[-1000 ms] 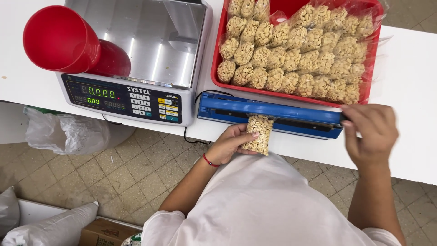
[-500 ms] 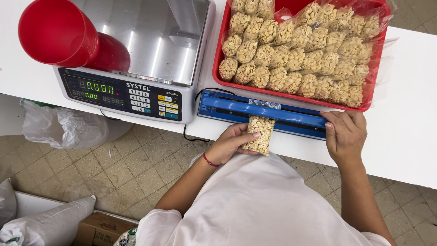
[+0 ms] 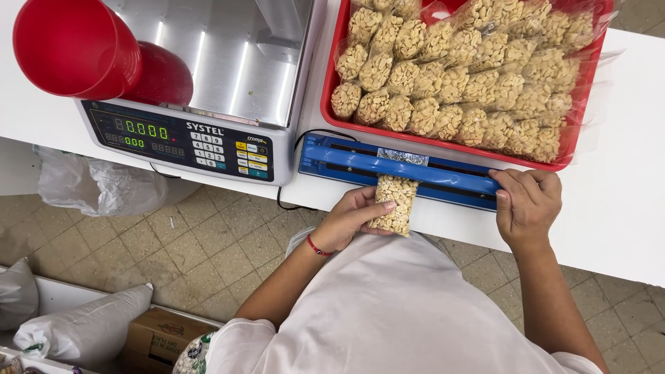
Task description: Sealing small plastic bags filled with snacks using an impulse sealer on a counter next to a scale.
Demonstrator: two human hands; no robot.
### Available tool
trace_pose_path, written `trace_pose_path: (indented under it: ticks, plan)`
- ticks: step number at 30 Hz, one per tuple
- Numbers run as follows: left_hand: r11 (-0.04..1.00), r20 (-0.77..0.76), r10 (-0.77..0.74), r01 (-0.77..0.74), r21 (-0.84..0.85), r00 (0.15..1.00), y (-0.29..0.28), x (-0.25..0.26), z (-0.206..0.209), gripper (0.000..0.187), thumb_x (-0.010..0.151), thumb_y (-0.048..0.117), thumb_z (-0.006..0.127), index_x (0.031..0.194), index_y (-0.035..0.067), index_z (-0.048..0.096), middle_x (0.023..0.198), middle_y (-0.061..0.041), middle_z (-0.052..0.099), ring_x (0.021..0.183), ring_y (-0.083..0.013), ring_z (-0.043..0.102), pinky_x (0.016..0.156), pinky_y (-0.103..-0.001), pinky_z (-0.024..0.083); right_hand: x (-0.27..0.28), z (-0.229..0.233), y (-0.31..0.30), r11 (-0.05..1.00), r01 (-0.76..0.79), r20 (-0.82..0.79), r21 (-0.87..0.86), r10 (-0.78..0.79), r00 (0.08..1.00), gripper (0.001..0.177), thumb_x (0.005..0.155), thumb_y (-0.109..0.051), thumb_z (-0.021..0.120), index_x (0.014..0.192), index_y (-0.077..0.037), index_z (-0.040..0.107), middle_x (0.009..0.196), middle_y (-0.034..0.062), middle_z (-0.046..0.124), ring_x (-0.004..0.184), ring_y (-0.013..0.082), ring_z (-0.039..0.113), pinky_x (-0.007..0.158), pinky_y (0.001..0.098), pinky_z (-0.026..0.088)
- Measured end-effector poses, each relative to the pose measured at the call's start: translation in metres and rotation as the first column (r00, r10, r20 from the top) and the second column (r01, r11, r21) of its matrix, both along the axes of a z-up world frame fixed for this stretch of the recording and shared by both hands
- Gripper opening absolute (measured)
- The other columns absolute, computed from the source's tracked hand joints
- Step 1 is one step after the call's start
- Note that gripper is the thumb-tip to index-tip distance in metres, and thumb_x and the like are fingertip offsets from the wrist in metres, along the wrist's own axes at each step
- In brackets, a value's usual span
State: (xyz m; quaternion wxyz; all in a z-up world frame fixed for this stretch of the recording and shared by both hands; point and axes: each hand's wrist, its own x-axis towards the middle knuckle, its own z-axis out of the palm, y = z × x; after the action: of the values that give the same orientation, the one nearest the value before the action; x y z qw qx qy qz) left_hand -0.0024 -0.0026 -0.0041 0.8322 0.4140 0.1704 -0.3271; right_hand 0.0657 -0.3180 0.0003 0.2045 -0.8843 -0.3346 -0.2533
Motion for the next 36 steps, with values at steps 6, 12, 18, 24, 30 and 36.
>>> trace_pose_path:
  ticks: [6, 12, 18, 24, 30, 36]
  plan:
    - [1.0, 0.014, 0.007, -0.007, -0.015, 1.0, 0.0, 0.0, 0.001, 0.051, 0.086, 0.025, 0.074, 0.131, 0.005, 0.062, 0.12, -0.012, 0.072, 0.109, -0.0263, 0.071, 0.087, -0.043, 0.065, 0.0, -0.002, -0.001, 1.0, 0.0, -0.002, -0.012, 0.0, 1.0, 0.041, 0.114, -0.017, 0.04, 0.11, 0.002, 0.076, 0.104, 0.0139, 0.079, 0.084, 0.0316, 0.059, 0.086, 0.041, 0.04]
    - [1.0, 0.0, 0.01, -0.01, 0.005, 1.0, -0.001, -0.001, -0.002, 0.049, 0.086, 0.026, 0.073, 0.13, 0.007, 0.063, 0.117, -0.009, 0.074, 0.104, -0.0239, 0.073, 0.087, -0.042, 0.064, 0.0, -0.003, 0.0, 1.0, -0.004, -0.003, -0.007, 0.004, 1.0, 0.042, 0.115, -0.017, 0.038, 0.109, 0.002, 0.075, 0.104, 0.0142, 0.078, 0.081, 0.0314, 0.058, 0.085, 0.0415, 0.04]
    - [1.0, -0.006, 0.01, -0.01, 0.007, 1.0, -0.001, 0.0, 0.001, 0.051, 0.085, 0.025, 0.074, 0.131, 0.006, 0.063, 0.118, -0.011, 0.074, 0.105, -0.0253, 0.073, 0.085, -0.041, 0.065, -0.001, 0.0, 0.002, 1.0, 0.006, -0.012, -0.003, -0.006, 1.0, 0.046, 0.115, -0.018, 0.037, 0.109, 0.003, 0.077, 0.099, 0.0145, 0.076, 0.082, 0.0312, 0.056, 0.086, 0.0404, 0.04]
    - [1.0, 0.001, 0.002, -0.002, 0.014, 1.0, 0.0, 0.0, 0.004, 0.052, 0.086, 0.026, 0.073, 0.133, 0.006, 0.062, 0.119, -0.011, 0.073, 0.106, -0.0258, 0.073, 0.085, -0.04, 0.065, -0.001, -0.001, 0.001, 1.0, 0.009, -0.008, 0.0, -0.009, 1.0, 0.045, 0.115, -0.018, 0.038, 0.11, 0.003, 0.077, 0.1, 0.0148, 0.076, 0.083, 0.0317, 0.056, 0.085, 0.0407, 0.041]
    - [1.0, 0.009, -0.002, 0.001, 0.03, 1.0, 0.0, 0.001, 0.007, 0.051, 0.085, 0.027, 0.074, 0.13, 0.006, 0.063, 0.118, -0.01, 0.073, 0.107, -0.0242, 0.072, 0.085, -0.042, 0.065, -0.002, 0.009, -0.006, 0.996, 0.008, -0.004, -0.087, -0.009, 1.0, 0.035, 0.114, -0.017, 0.046, 0.115, -0.002, 0.077, 0.106, 0.011, 0.077, 0.093, 0.0317, 0.056, 0.085, 0.0411, 0.041]
    - [1.0, 0.004, 0.0, 0.0, 0.024, 1.0, 0.0, 0.001, 0.003, 0.047, 0.086, 0.026, 0.074, 0.127, 0.006, 0.064, 0.115, -0.009, 0.074, 0.106, -0.0228, 0.072, 0.085, -0.042, 0.066, -0.015, 0.053, -0.01, 0.995, 0.065, 0.259, 0.078, -0.083, 0.962, 0.044, 0.116, -0.017, 0.044, 0.114, 0.018, 0.07, 0.113, 0.0361, 0.065, 0.103, 0.0503, 0.061, 0.095, 0.0581, 0.043]
